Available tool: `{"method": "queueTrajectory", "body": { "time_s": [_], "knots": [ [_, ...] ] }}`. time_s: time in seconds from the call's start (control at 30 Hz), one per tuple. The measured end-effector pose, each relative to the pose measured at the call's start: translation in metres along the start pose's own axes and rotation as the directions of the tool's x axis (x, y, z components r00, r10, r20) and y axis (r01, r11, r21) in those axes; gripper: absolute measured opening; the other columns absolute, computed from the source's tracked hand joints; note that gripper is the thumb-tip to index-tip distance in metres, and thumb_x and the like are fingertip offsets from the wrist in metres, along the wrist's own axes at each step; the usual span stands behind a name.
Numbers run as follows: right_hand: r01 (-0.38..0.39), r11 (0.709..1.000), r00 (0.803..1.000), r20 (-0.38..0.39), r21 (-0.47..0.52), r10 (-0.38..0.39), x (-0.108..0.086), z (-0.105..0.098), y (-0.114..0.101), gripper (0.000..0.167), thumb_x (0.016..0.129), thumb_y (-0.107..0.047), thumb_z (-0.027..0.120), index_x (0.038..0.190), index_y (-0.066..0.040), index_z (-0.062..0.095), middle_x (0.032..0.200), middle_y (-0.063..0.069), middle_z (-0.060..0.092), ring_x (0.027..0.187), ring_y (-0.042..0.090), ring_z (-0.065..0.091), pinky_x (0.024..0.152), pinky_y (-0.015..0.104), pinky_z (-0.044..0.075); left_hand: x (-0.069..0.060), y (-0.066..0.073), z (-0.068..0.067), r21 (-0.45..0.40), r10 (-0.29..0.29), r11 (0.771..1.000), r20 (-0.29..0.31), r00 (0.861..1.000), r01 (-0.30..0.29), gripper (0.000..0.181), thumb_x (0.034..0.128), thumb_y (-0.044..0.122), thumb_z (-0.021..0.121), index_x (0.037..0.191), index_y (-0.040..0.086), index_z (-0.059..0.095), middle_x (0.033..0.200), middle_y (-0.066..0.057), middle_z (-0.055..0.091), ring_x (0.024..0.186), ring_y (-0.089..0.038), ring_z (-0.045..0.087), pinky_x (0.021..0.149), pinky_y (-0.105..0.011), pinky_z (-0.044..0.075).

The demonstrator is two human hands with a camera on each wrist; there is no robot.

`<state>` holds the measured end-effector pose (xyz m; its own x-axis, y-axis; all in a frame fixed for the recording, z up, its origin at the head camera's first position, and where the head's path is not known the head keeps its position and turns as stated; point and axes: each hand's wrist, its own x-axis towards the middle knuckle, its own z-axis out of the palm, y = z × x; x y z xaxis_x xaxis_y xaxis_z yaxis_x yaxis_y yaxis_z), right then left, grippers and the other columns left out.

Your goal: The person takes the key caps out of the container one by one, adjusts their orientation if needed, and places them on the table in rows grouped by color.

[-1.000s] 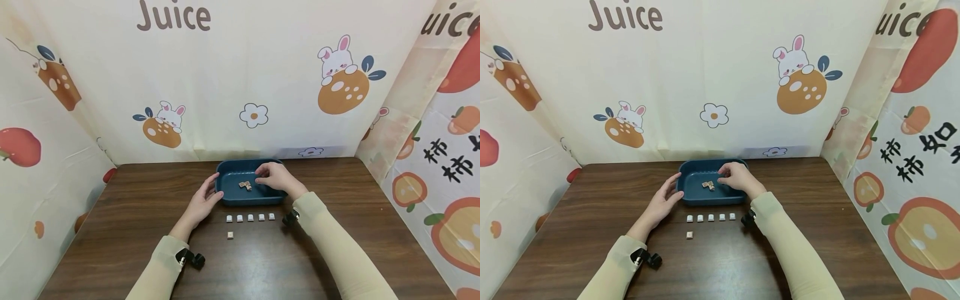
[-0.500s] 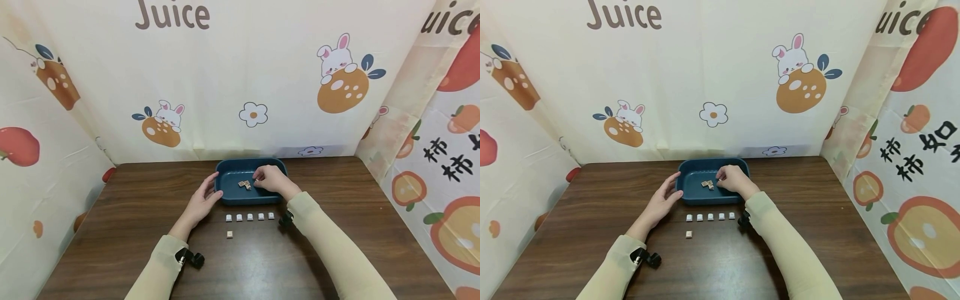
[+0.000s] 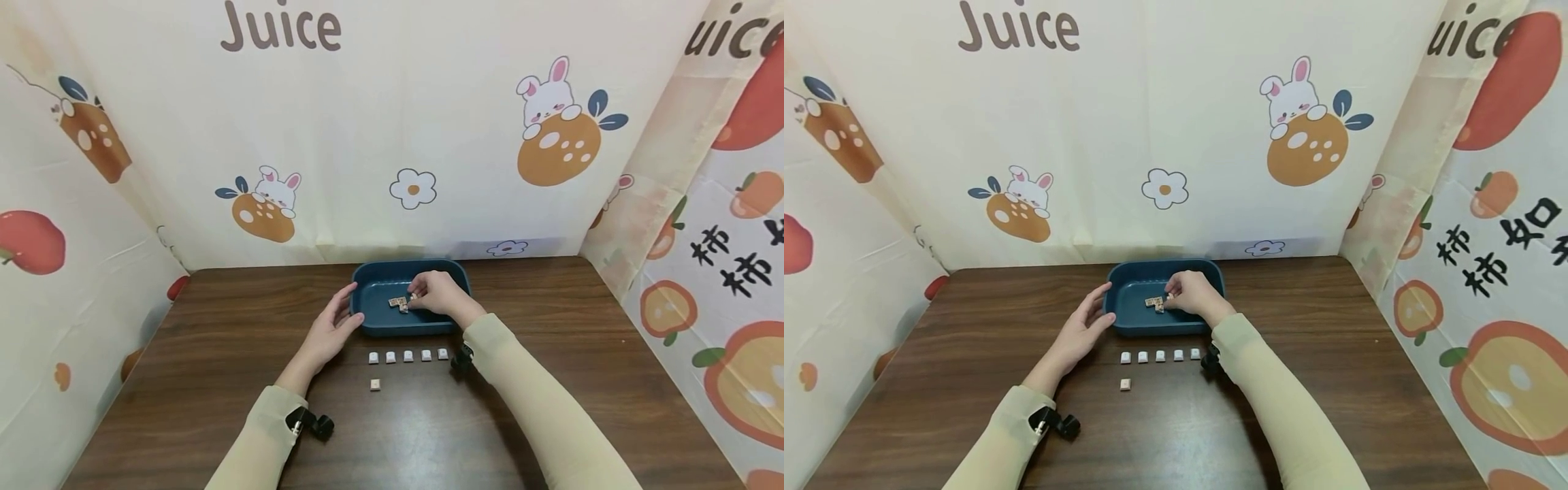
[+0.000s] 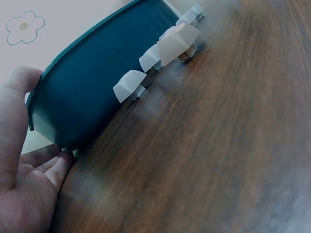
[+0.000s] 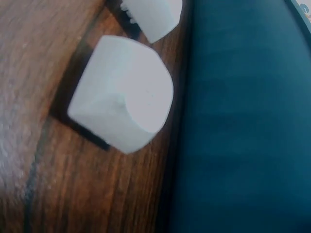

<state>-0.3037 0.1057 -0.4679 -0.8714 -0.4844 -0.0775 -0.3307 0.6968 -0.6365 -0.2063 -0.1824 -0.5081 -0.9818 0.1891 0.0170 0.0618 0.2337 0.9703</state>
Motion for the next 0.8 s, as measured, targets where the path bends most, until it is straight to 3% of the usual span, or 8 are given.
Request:
{"method": "queueTrajectory", "body": {
  "time_s": [0.23, 0.5, 0.8],
  "knots": [
    [-0.016, 1.000, 1.000, 0.002, 0.011, 0.016, -0.0011, 0.0002, -0.0017, 0.018, 0.094, -0.007, 0.084, 0.110, -0.005, 0.078, 0.101, 0.003, 0.075, 0.092, 0.016, 0.069, 0.089, 0.037, 0.062, -0.0004, -0.0011, -0.0008, 0.003, -0.006, 1.000, 0.005, 1.000, 0.006, 0.064, 0.1116, 0.027, 0.067, 0.169, 0.035, 0.040, 0.170, -0.016, 0.042, 0.156, -0.035, 0.044, 0.127, -0.051, 0.037],
    [0.020, 1.000, 1.000, -0.012, 0.021, -0.019, -0.0028, 0.0003, -0.0020, 0.011, 0.099, -0.013, 0.082, 0.109, -0.007, 0.078, 0.100, 0.002, 0.076, 0.092, 0.015, 0.071, 0.090, 0.037, 0.063, -0.0006, -0.0002, -0.0007, -0.003, -0.009, 1.000, 0.000, 1.000, 0.009, 0.064, 0.1115, 0.026, 0.067, 0.169, 0.034, 0.040, 0.170, -0.015, 0.042, 0.156, -0.035, 0.045, 0.127, -0.051, 0.038],
    [0.054, 0.997, 0.997, -0.058, 0.054, -0.050, -0.0046, -0.0003, -0.0020, 0.013, 0.098, -0.013, 0.083, 0.111, -0.010, 0.082, 0.100, 0.001, 0.077, 0.093, 0.016, 0.073, 0.091, 0.039, 0.064, -0.0018, 0.0019, -0.0003, 0.010, -0.001, 1.000, -0.006, 1.000, 0.001, 0.065, 0.1115, 0.025, 0.067, 0.169, 0.034, 0.039, 0.170, -0.015, 0.042, 0.156, -0.036, 0.044, 0.127, -0.052, 0.038]
  ]
}}
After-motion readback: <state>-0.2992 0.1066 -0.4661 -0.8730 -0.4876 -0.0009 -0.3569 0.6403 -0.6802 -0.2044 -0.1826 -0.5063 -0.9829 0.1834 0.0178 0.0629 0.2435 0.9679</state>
